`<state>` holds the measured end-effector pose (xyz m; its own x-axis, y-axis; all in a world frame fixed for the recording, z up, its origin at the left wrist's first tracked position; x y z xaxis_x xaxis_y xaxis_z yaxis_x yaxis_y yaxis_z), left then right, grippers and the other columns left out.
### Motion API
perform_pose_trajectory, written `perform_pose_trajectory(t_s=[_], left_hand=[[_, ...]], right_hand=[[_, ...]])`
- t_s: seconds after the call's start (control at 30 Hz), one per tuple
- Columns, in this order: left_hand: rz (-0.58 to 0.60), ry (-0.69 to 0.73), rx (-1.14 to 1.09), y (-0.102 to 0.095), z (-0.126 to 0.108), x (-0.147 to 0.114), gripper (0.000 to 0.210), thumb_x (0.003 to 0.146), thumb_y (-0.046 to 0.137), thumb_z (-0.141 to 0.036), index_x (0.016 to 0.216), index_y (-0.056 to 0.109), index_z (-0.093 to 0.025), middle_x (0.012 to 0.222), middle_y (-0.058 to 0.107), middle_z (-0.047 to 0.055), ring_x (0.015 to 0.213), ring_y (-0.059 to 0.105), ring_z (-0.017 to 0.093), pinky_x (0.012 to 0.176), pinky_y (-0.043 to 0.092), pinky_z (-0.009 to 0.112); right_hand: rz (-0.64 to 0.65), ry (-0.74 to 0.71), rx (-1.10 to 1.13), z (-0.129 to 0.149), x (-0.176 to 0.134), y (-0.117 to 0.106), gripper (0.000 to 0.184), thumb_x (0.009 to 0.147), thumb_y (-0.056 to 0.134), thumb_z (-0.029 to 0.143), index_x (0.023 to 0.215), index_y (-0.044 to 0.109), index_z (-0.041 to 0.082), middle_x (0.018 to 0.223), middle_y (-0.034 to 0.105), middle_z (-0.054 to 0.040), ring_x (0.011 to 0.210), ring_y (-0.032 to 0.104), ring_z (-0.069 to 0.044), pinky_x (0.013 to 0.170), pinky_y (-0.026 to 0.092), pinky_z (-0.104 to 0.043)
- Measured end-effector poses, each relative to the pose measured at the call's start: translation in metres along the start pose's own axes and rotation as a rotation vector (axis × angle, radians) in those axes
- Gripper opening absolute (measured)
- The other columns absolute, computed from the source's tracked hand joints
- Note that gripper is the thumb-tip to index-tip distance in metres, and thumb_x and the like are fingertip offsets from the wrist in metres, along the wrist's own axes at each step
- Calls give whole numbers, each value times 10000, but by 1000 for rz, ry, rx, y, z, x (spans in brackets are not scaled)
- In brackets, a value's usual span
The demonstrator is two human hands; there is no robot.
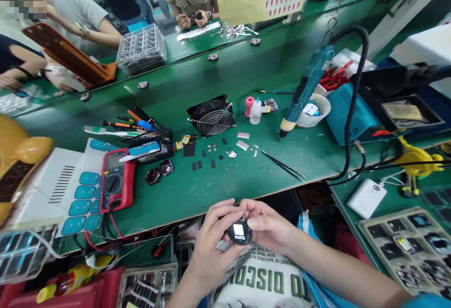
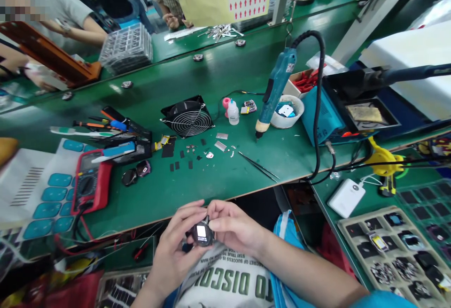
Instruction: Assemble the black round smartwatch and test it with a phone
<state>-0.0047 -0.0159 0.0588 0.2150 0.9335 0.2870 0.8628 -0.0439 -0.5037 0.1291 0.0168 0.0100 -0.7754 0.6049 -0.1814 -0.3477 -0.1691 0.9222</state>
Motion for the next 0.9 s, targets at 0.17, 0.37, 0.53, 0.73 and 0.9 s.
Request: perform_pose_trajectory(t_s=[0.17,0.37,0.53,0.73,0.9], left_hand=[[-7,-37,-19,0,1,0,463,893,809,-368,1316,636,-293,1253,662,86,1267,631,270,1058,577,407],[-34,-30,-8,2,2,-2,418,909,789,-379,1295,652,-296,1260,640,93,1286,613,283,1041,586,429],[-44,-14,45,1,3,-3,412,926,771,-365,1300,627,-272,1288,622,102,1340,567,294,1063,571,456],[-114,1,277,-5,11,-1,376,908,762,-226,1241,587,-218,1279,614,130,1389,520,346,1084,536,570],[-70,27,352,-1,10,-1,348,915,677,-142,1240,580,-221,1291,596,134,1427,486,353,1082,538,573]], right_hand=[[-9,9,9,-2,-1,-3,417,739,907,366,908,584,165,860,777,-73,796,787,-216,714,585,-281],[-9,9,-4,-1,-1,-2,440,727,908,396,889,568,170,867,772,-79,805,783,-227,738,584,-304],[-45,-8,-39,-1,-1,-4,455,735,897,457,899,575,181,816,714,-27,731,724,-175,764,564,-316],[-221,-181,-536,15,-5,-7,406,830,838,419,1098,639,188,983,685,-35,874,645,-132,800,507,-260],[-248,-197,-837,14,-4,-3,326,893,717,350,1160,599,204,1022,711,-55,929,669,-168,803,518,-298]])
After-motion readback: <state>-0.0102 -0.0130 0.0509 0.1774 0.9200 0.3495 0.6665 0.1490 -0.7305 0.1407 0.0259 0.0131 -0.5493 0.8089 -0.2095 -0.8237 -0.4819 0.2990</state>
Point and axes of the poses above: each hand's wrist, its own x-axis towards the middle knuckle, its own y-axis out of the palm, z = x × y, the point moved 4 cm from there along x, towards the middle knuckle
